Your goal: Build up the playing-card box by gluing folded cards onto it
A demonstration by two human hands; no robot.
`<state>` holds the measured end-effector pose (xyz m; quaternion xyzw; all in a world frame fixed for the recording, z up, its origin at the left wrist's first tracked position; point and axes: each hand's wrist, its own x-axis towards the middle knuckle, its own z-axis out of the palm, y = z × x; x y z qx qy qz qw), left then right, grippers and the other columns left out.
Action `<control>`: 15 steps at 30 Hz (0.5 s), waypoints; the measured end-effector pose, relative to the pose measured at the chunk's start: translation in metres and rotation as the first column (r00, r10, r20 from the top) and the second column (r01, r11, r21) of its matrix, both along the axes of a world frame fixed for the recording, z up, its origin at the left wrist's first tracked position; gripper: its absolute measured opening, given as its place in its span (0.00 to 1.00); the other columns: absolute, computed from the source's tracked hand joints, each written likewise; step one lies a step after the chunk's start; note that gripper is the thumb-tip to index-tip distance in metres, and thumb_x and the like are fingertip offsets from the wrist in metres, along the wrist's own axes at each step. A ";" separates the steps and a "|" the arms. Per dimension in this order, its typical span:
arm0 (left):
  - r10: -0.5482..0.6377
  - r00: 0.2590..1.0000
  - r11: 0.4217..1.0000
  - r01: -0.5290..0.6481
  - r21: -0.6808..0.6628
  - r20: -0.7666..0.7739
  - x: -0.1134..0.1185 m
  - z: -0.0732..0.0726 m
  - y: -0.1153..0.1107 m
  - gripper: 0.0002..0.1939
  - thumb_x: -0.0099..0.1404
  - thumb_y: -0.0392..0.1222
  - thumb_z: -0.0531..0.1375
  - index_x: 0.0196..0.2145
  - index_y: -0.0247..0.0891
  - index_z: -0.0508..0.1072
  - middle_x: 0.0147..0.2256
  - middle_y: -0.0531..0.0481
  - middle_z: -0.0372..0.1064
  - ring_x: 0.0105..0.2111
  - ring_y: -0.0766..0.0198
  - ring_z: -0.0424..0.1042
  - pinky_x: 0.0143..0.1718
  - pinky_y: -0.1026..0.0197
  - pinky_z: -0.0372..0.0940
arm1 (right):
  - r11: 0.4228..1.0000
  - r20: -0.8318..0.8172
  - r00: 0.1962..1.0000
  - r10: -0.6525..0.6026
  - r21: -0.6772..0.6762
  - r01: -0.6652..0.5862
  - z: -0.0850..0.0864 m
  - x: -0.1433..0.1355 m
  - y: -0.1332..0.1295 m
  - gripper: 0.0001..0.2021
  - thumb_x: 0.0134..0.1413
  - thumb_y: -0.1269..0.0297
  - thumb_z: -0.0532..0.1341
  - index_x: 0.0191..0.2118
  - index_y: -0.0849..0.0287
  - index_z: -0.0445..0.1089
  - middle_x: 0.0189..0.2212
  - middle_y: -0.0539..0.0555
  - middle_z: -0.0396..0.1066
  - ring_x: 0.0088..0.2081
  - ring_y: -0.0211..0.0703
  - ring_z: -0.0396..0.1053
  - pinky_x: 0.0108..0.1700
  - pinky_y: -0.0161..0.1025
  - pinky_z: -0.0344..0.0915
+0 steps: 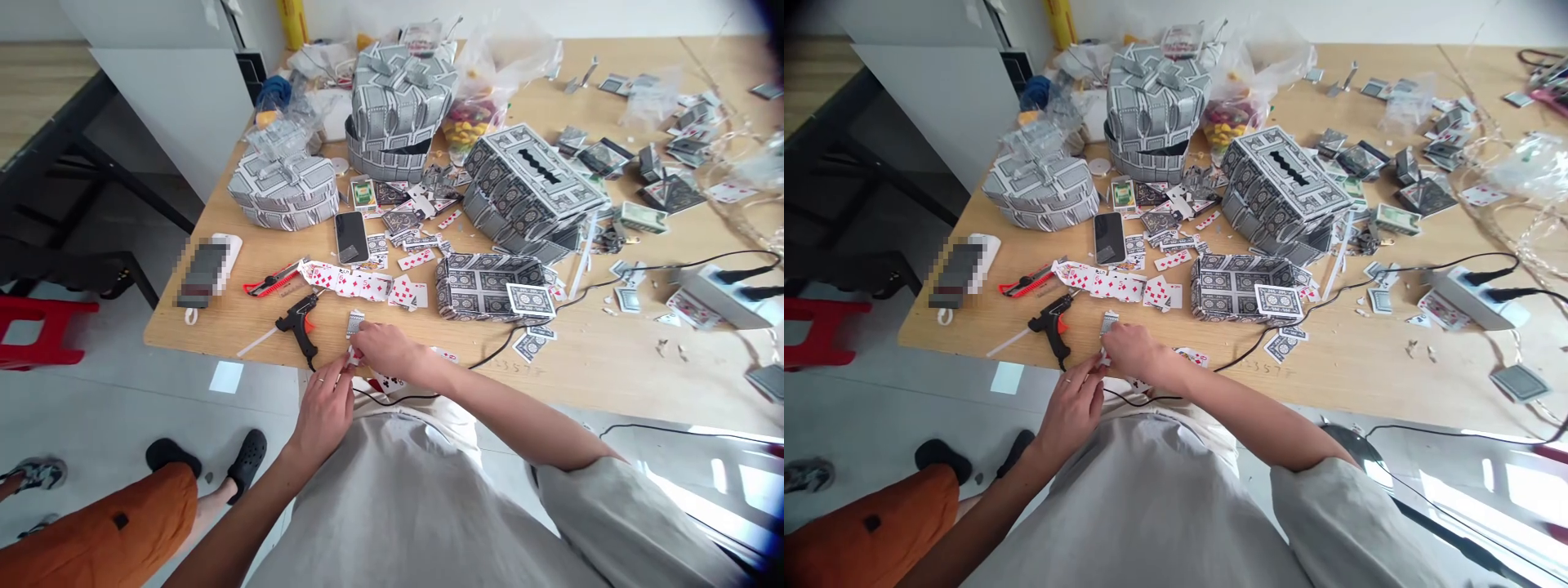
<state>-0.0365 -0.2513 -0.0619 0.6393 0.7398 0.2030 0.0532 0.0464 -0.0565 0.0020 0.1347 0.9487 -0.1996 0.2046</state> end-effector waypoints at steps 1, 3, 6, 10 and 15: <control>-0.003 1.000 1.000 0.003 0.000 -0.001 0.000 0.001 0.000 0.17 0.73 0.29 0.56 0.55 0.39 0.74 0.61 0.37 0.73 0.57 0.45 0.76 0.58 0.40 0.73 | 1.000 0.006 1.000 0.007 -0.001 -0.007 0.001 -0.001 0.000 0.11 0.68 0.71 0.62 0.51 0.64 0.79 0.51 0.67 0.79 0.51 0.57 0.80 0.48 0.40 0.75; -0.010 1.000 1.000 0.010 0.004 -0.001 0.000 0.002 0.001 0.17 0.73 0.29 0.56 0.55 0.40 0.74 0.61 0.37 0.73 0.57 0.45 0.76 0.58 0.40 0.73 | 1.000 0.026 1.000 0.003 0.010 -0.004 0.004 -0.005 0.000 0.12 0.68 0.74 0.60 0.51 0.65 0.79 0.50 0.68 0.79 0.51 0.57 0.80 0.48 0.42 0.75; -0.015 1.000 1.000 0.015 0.003 -0.001 0.000 0.003 0.001 0.17 0.73 0.29 0.56 0.56 0.40 0.74 0.61 0.37 0.73 0.57 0.45 0.76 0.58 0.40 0.73 | 0.999 0.043 0.999 -0.021 0.029 0.020 0.007 -0.010 -0.002 0.15 0.68 0.77 0.57 0.52 0.67 0.79 0.49 0.70 0.79 0.50 0.59 0.81 0.48 0.44 0.76; -0.018 1.000 1.000 0.018 0.013 0.013 -0.002 0.003 0.003 0.17 0.73 0.29 0.56 0.55 0.39 0.74 0.59 0.37 0.74 0.55 0.46 0.77 0.57 0.41 0.73 | 0.999 0.048 0.998 -0.031 0.037 0.029 0.007 -0.008 -0.004 0.13 0.68 0.74 0.59 0.51 0.65 0.79 0.49 0.69 0.79 0.48 0.57 0.80 0.46 0.43 0.75; 0.009 0.996 0.998 -0.014 0.058 0.092 -0.005 0.002 0.006 0.12 0.73 0.30 0.56 0.49 0.40 0.75 0.54 0.40 0.77 0.53 0.49 0.78 0.55 0.45 0.74 | 0.993 -0.147 0.989 0.028 0.114 -0.011 0.004 0.008 -0.012 0.11 0.71 0.69 0.59 0.49 0.62 0.79 0.55 0.68 0.73 0.55 0.58 0.72 0.51 0.46 0.71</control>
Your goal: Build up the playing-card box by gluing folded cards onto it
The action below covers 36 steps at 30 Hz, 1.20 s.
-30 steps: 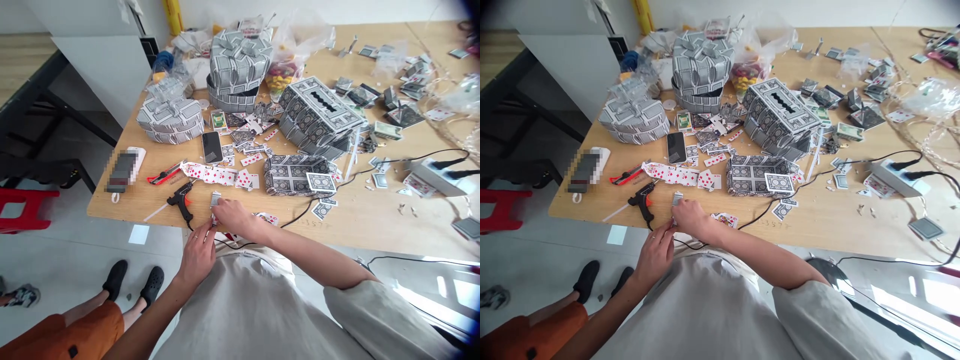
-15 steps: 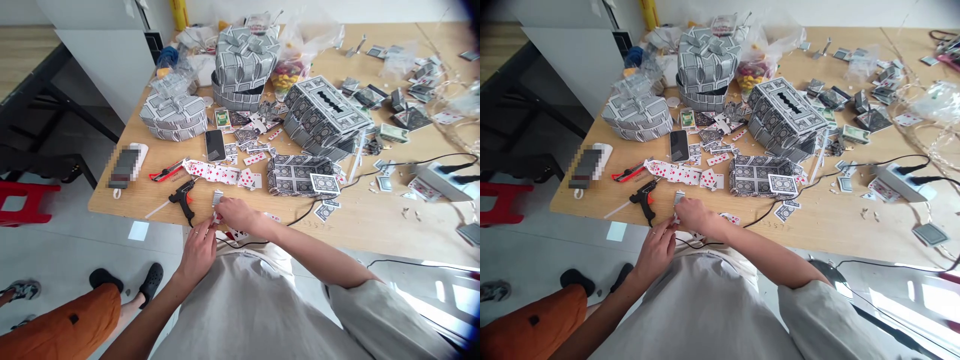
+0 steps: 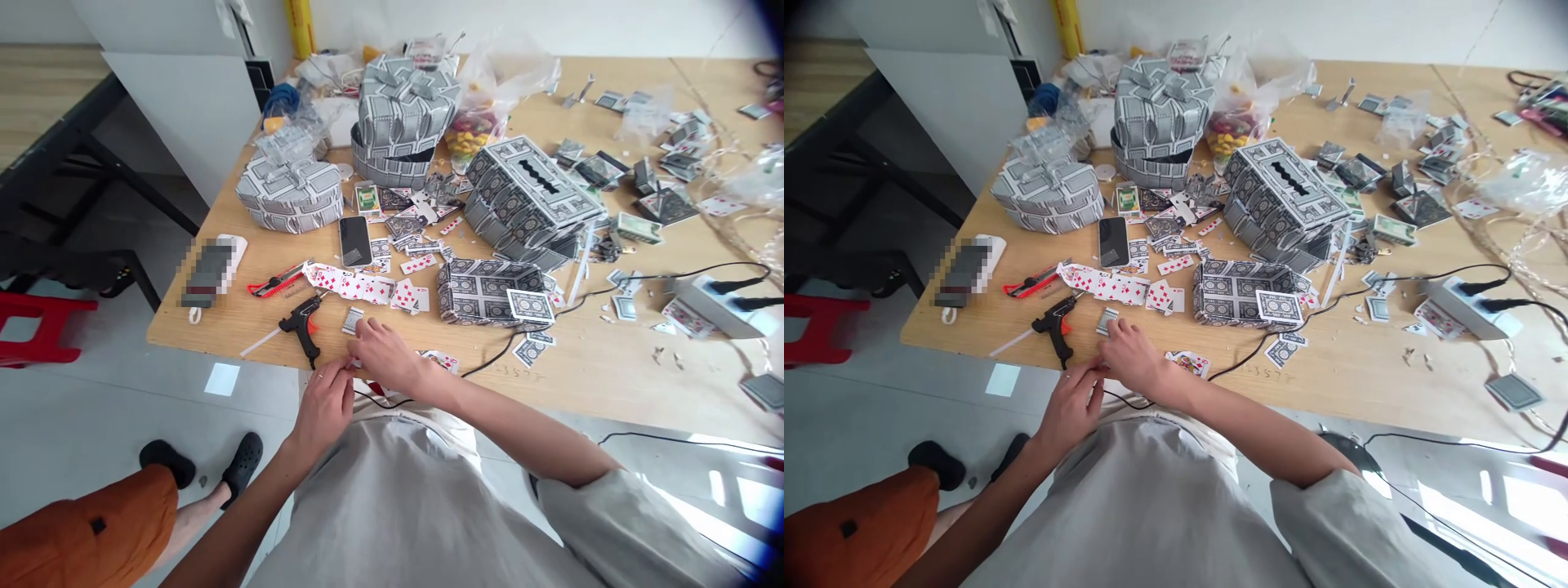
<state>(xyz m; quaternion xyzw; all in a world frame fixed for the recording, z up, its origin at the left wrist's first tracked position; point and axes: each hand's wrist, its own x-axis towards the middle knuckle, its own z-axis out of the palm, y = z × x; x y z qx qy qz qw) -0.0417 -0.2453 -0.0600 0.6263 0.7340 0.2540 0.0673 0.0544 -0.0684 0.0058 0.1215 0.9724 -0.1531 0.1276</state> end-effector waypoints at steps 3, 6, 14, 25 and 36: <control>0.044 0.999 0.999 -0.045 0.013 0.031 0.001 0.000 0.000 0.11 0.73 0.30 0.56 0.48 0.41 0.75 0.52 0.42 0.78 0.51 0.50 0.79 0.52 0.47 0.76 | 0.996 -0.145 0.985 0.089 0.039 -0.085 -0.003 0.008 -0.009 0.09 0.70 0.71 0.60 0.45 0.62 0.79 0.54 0.66 0.72 0.58 0.60 0.67 0.56 0.50 0.68; 0.062 0.993 0.998 -0.064 0.021 0.096 0.002 0.004 -0.001 0.13 0.74 0.32 0.56 0.52 0.40 0.75 0.54 0.41 0.77 0.55 0.52 0.79 0.54 0.50 0.76 | 0.990 -0.162 0.979 0.126 0.081 -0.114 -0.011 0.010 -0.015 0.07 0.68 0.72 0.62 0.40 0.62 0.78 0.45 0.63 0.75 0.53 0.59 0.68 0.55 0.51 0.66; 0.446 0.873 0.876 -0.471 0.104 0.197 -0.035 0.022 -0.004 0.10 0.76 0.44 0.57 0.44 0.40 0.77 0.40 0.44 0.81 0.38 0.56 0.80 0.42 0.55 0.74 | 0.990 -0.169 0.981 0.095 0.119 -0.076 -0.022 0.009 -0.020 0.05 0.68 0.74 0.63 0.41 0.63 0.78 0.42 0.61 0.76 0.50 0.55 0.69 0.58 0.49 0.63; 0.722 0.649 0.691 -0.657 -0.301 0.240 -0.085 0.017 0.033 0.18 0.61 0.60 0.67 0.28 0.43 0.74 0.31 0.44 0.80 0.35 0.48 0.80 0.41 0.52 0.69 | 0.991 -0.301 0.949 0.096 0.119 -0.062 -0.032 0.024 -0.023 0.04 0.69 0.73 0.63 0.41 0.62 0.75 0.40 0.58 0.77 0.50 0.54 0.71 0.65 0.51 0.63; 0.271 0.154 0.798 -0.588 -0.132 0.950 -0.072 0.027 -0.007 0.18 0.53 0.46 0.73 0.39 0.38 0.78 0.35 0.48 0.79 0.34 0.57 0.78 0.40 0.54 0.74 | 0.981 -0.370 0.922 0.116 0.185 -0.049 -0.043 0.052 -0.042 0.08 0.70 0.74 0.60 0.48 0.66 0.76 0.60 0.67 0.75 0.70 0.62 0.63 0.74 0.62 0.57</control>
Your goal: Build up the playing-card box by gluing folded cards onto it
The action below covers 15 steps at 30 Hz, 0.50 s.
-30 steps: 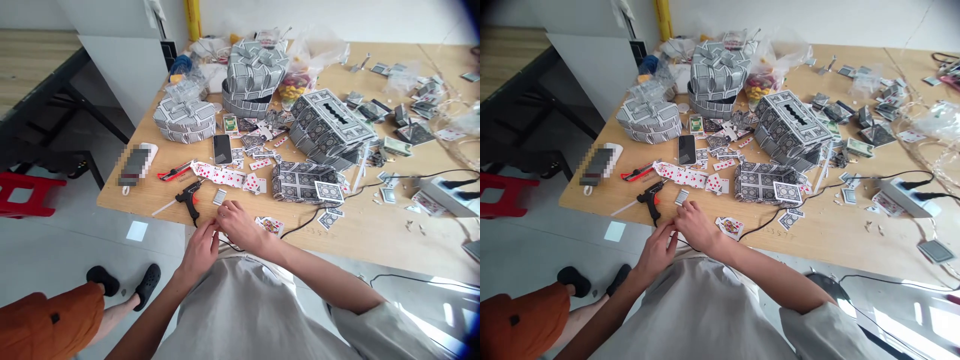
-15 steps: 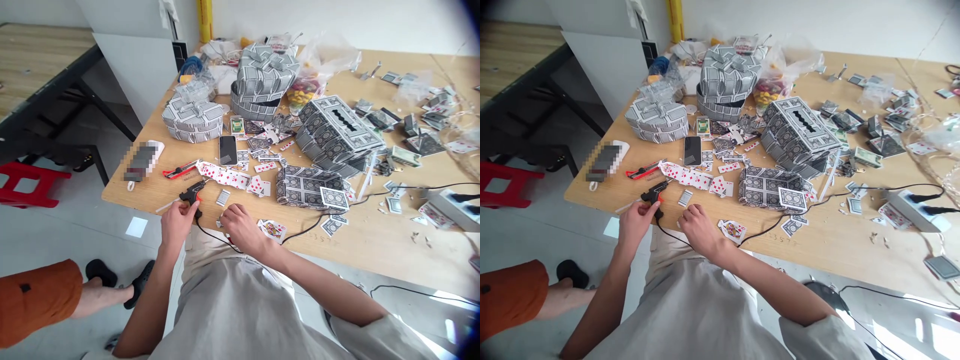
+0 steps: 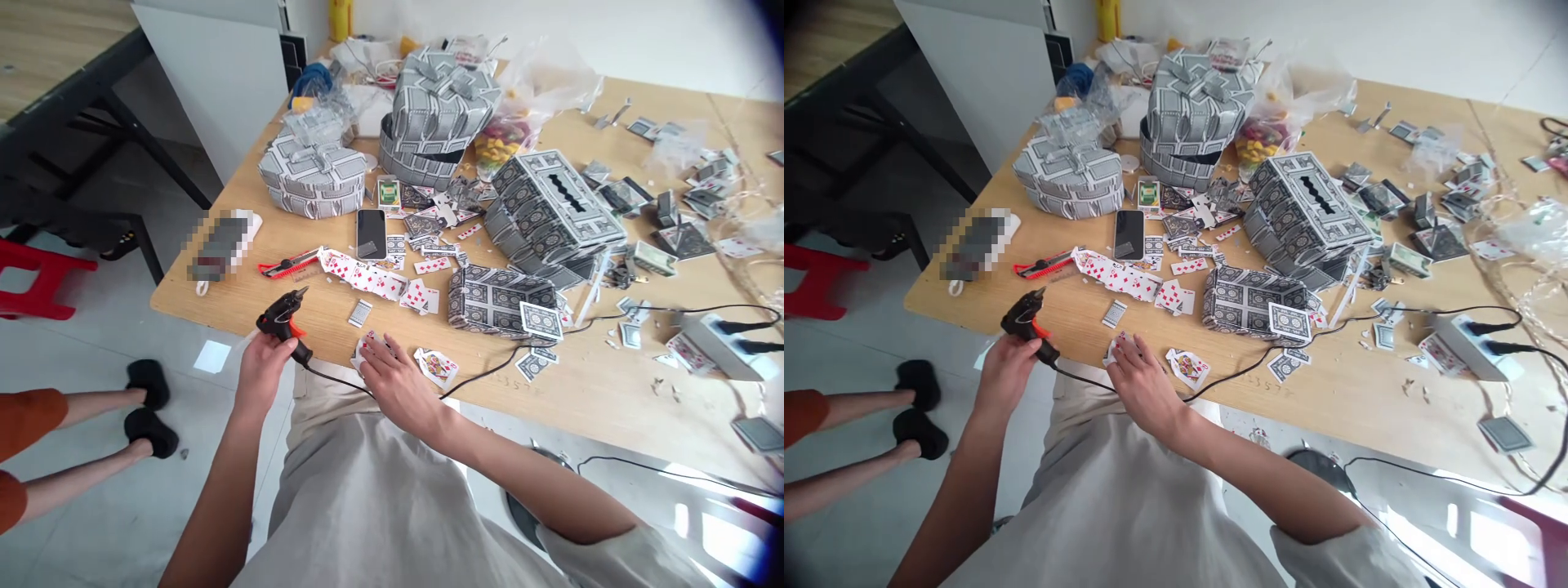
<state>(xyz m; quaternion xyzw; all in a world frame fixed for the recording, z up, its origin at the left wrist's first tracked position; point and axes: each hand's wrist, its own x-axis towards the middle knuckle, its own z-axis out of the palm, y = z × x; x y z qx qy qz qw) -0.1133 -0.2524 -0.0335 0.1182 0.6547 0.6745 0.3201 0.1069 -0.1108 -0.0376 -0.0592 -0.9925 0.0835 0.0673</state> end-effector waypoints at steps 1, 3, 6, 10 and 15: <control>-0.028 0.999 0.999 0.027 0.037 0.036 0.002 0.000 -0.003 0.17 0.51 0.44 0.72 0.39 0.38 0.79 0.34 0.49 0.78 0.32 0.59 0.76 0.37 0.56 0.72 | 1.000 0.007 1.000 0.007 -0.008 -0.007 0.000 0.002 0.000 0.09 0.70 0.75 0.60 0.50 0.67 0.75 0.61 0.68 0.75 0.71 0.63 0.62 0.74 0.63 0.56; -0.081 0.992 0.994 0.074 0.082 0.097 0.007 -0.002 -0.009 0.14 0.49 0.40 0.70 0.36 0.36 0.79 0.32 0.48 0.77 0.28 0.61 0.74 0.33 0.58 0.69 | 1.000 0.013 1.000 0.019 -0.018 -0.019 -0.001 0.004 0.000 0.10 0.69 0.75 0.60 0.52 0.66 0.75 0.61 0.68 0.74 0.72 0.64 0.60 0.75 0.65 0.55; -0.124 0.980 0.988 0.107 0.113 0.158 0.013 -0.010 -0.017 0.11 0.48 0.36 0.68 0.33 0.36 0.76 0.29 0.49 0.77 0.27 0.60 0.75 0.32 0.57 0.69 | 1.000 0.009 1.000 0.017 -0.012 -0.017 -0.001 0.004 0.001 0.14 0.70 0.74 0.59 0.57 0.66 0.73 0.61 0.68 0.74 0.72 0.64 0.60 0.74 0.66 0.53; -0.146 0.973 0.988 0.135 0.071 0.176 0.021 -0.016 -0.024 0.13 0.51 0.37 0.67 0.35 0.38 0.72 0.32 0.48 0.78 0.25 0.60 0.74 0.25 0.59 0.66 | 1.000 0.010 1.000 0.013 -0.008 -0.013 0.000 0.003 0.001 0.17 0.71 0.73 0.58 0.61 0.68 0.71 0.58 0.68 0.76 0.71 0.63 0.61 0.74 0.66 0.53; -0.173 0.980 0.984 0.175 -0.019 0.099 0.024 -0.015 -0.036 0.16 0.56 0.39 0.67 0.39 0.41 0.66 0.34 0.50 0.80 0.23 0.62 0.73 0.25 0.59 0.66 | 0.998 0.043 0.998 0.038 -0.045 -0.036 0.002 -0.002 0.008 0.19 0.71 0.73 0.57 0.64 0.67 0.69 0.55 0.66 0.76 0.67 0.60 0.63 0.75 0.68 0.50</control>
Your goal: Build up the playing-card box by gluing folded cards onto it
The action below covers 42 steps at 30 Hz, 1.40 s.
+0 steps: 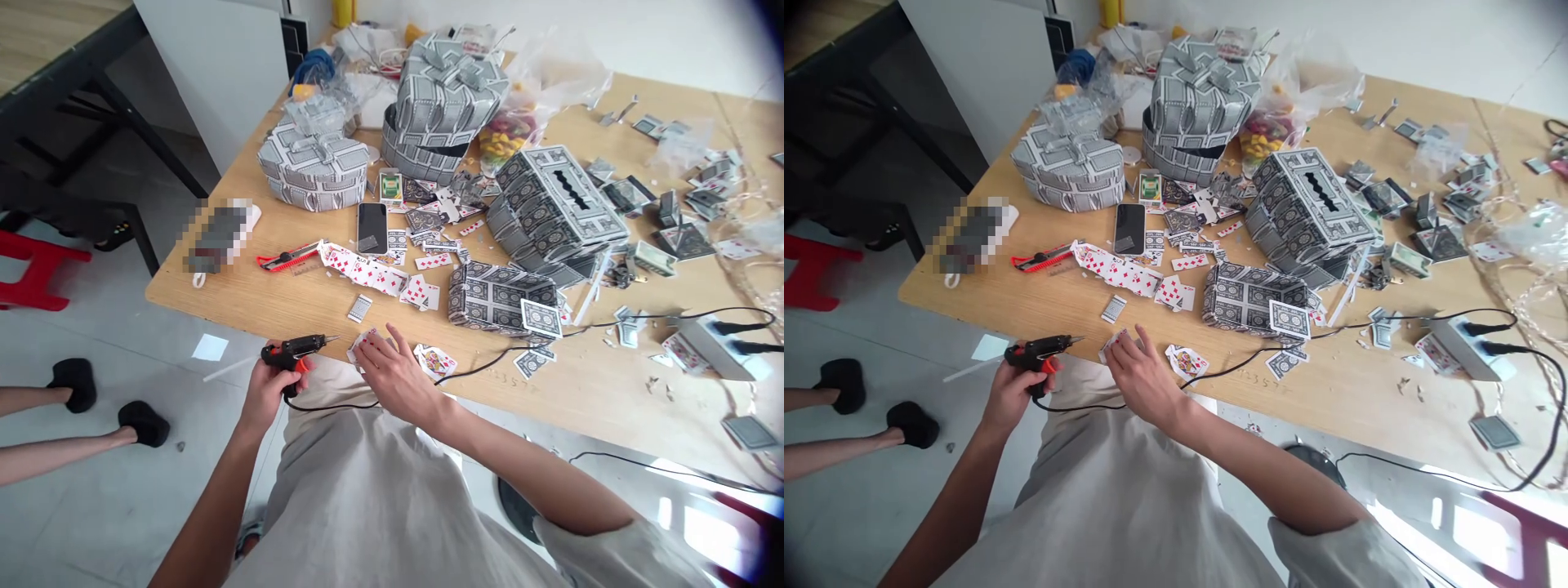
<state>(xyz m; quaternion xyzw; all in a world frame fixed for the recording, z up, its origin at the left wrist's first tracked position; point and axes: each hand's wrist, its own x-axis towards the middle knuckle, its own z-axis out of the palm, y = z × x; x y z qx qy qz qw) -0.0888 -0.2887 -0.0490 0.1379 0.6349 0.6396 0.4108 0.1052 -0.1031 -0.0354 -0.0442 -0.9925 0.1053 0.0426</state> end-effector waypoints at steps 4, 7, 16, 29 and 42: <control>-0.069 0.988 0.993 0.054 -0.108 -0.140 0.009 0.000 -0.014 0.18 0.63 0.51 0.68 0.43 0.39 0.68 0.35 0.46 0.80 0.24 0.62 0.73 0.26 0.58 0.69 | 0.998 0.016 0.999 0.032 -0.062 -0.031 0.001 -0.004 0.008 0.21 0.71 0.73 0.58 0.66 0.62 0.68 0.52 0.61 0.77 0.65 0.57 0.64 0.76 0.68 0.46; -0.103 0.967 0.973 0.050 -0.225 -0.233 0.021 -0.006 -0.022 0.23 0.65 0.58 0.68 0.46 0.38 0.69 0.32 0.47 0.79 0.24 0.62 0.74 0.25 0.60 0.69 | 0.996 0.026 0.999 0.044 -0.078 -0.042 0.002 -0.006 0.012 0.22 0.70 0.73 0.59 0.67 0.61 0.67 0.53 0.61 0.76 0.65 0.57 0.63 0.76 0.69 0.45; -0.136 0.853 0.944 -0.043 -0.327 -0.503 0.031 -0.031 -0.028 0.22 0.68 0.57 0.66 0.50 0.41 0.68 0.30 0.52 0.76 0.27 0.59 0.77 0.34 0.58 0.73 | 0.996 0.061 0.996 0.066 -0.066 -0.062 0.005 -0.011 0.015 0.23 0.71 0.73 0.57 0.68 0.65 0.66 0.52 0.63 0.75 0.63 0.59 0.64 0.75 0.71 0.46; -0.212 0.710 0.917 -0.092 -0.387 -0.672 0.028 -0.017 -0.015 0.20 0.69 0.59 0.64 0.48 0.42 0.70 0.30 0.51 0.77 0.30 0.56 0.79 0.38 0.57 0.72 | 0.995 0.053 0.997 0.059 -0.086 -0.054 0.007 -0.013 0.015 0.24 0.71 0.70 0.60 0.69 0.66 0.65 0.53 0.64 0.75 0.62 0.60 0.64 0.75 0.71 0.48; -0.207 0.661 0.923 -0.113 -0.368 -0.721 0.028 -0.013 -0.011 0.19 0.69 0.59 0.63 0.46 0.42 0.70 0.35 0.48 0.77 0.32 0.57 0.77 0.36 0.59 0.71 | 0.992 0.061 0.997 0.039 -0.119 -0.031 0.008 -0.015 0.016 0.24 0.70 0.68 0.61 0.68 0.65 0.66 0.51 0.63 0.75 0.61 0.59 0.66 0.74 0.70 0.49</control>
